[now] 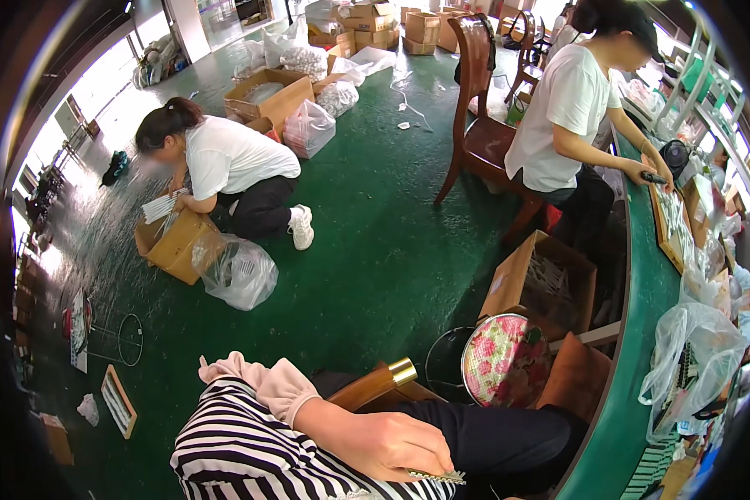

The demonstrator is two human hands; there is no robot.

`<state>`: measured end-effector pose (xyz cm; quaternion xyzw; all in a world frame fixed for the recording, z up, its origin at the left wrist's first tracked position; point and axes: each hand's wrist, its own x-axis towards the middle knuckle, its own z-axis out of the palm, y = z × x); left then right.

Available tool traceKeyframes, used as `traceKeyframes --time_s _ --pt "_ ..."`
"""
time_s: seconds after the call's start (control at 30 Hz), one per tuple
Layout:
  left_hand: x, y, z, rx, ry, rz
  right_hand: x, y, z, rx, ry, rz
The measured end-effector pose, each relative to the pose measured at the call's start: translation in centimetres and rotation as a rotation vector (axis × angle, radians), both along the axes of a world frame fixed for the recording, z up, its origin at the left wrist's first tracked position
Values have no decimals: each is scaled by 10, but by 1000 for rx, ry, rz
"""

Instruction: The person places electronic components into a template and solders them to circuit boards using solder wire and a soldering iron.

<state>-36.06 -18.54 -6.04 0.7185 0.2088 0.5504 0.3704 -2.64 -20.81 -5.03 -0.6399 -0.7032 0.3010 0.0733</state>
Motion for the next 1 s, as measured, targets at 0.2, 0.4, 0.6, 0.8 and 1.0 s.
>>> traceKeyframes --time_s 0.2,0.4,0.6,0.8,1.0 --pt "1 -1 -2 14 9 10 2 -1 -4 48 48 27" --pt "2 -1 -5 31 -12 17 -3 0 2 -52 51 -33" --pt "-7 1 -8 27 91 -61 -5 2 0 -69 86 -65" --pt "-3 6 0 19 87 -41 -3 0 12 -63 193 -115" --pt "10 6 -1 -46 212 -15 11 -4 37 -158 326 -147"
